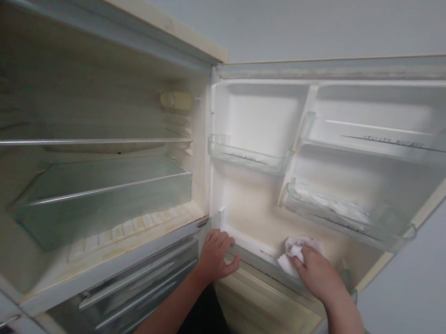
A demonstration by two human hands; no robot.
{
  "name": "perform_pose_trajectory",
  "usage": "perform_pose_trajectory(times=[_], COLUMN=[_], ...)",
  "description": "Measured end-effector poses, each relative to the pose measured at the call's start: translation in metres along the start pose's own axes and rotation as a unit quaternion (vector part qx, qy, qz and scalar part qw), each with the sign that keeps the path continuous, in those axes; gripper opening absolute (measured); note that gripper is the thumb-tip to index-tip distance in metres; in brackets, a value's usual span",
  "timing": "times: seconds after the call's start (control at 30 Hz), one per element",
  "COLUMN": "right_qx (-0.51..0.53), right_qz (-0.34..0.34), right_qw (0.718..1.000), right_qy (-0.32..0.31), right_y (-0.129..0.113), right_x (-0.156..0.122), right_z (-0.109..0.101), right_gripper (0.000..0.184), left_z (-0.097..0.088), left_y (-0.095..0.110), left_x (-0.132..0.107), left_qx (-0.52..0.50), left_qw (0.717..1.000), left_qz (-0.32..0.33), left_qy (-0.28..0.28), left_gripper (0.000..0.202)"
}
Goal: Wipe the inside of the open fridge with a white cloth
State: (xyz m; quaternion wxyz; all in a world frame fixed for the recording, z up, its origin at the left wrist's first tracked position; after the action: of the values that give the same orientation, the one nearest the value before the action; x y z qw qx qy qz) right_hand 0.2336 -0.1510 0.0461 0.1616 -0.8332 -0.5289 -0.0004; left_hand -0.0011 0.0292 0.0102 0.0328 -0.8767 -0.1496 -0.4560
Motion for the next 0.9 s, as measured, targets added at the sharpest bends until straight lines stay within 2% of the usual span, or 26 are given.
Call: perform_pose_trajectory(times=[0.1,0.23,0.37,0.5,0.7,0.8,0.9], right_qx=[0.002,-0.051,-0.033,0.008,-0.054,-0.05,-0.028], right_qz=[-0.017,-0.029,-0.068,-0.138,-0.167,-0.171,-0.169], right_qw=[0.996,0.987,0.983,0.973,0.962,0.962,0.964], right_qy=[-0.092,-0.149,-0.168,-0.187,-0.208,-0.208,-0.202], right_y=[-0.005,-0.022,-0.048,-0.09,-0.157,-0.171,-0.169], right_x=[0.008,0.02,0.033,0.048,0.082,0.094,0.097], right_z=[0.006,0.007,0.008,0.011,0.023,0.027,0.029], right_gripper=[0.048,0.047,0.05,0.048,0.038,0.037,0.037], left_z=[0.003,0.007,0.009,0.01,0.009,0.006,0.002], left_y=[-0.002,-0.007,-0.01,-0.01,-0.008,-0.006,-0.004], left_x=[0.0,-0.001,-0.002,-0.003,-0.005,-0.005,-0.006], left_qx=[0.003,0.004,0.007,0.005,-0.003,-0.013,-0.01], left_qw=[1.0,0.999,0.999,0.999,0.999,0.999,0.999], left_qz=[0.006,0.014,0.02,0.025,0.027,0.032,0.045], left_qy=[0.006,0.028,0.037,0.028,0.026,0.022,-0.001], left_gripper=[0.023,0.024,0.027,0.033,0.044,0.055,0.06])
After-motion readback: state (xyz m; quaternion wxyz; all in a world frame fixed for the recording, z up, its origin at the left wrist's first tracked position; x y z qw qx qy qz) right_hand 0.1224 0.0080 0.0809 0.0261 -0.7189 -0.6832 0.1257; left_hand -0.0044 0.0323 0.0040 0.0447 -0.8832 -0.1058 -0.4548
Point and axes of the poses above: each hand's wrist, its own x-axis towards the middle knuckle, its own z-axis out of the palm, y = z × x, the point moved 3 cm from there along x, towards the middle knuckle, and after that the axes turned 1 degree about -z, right-handed, at the moved point
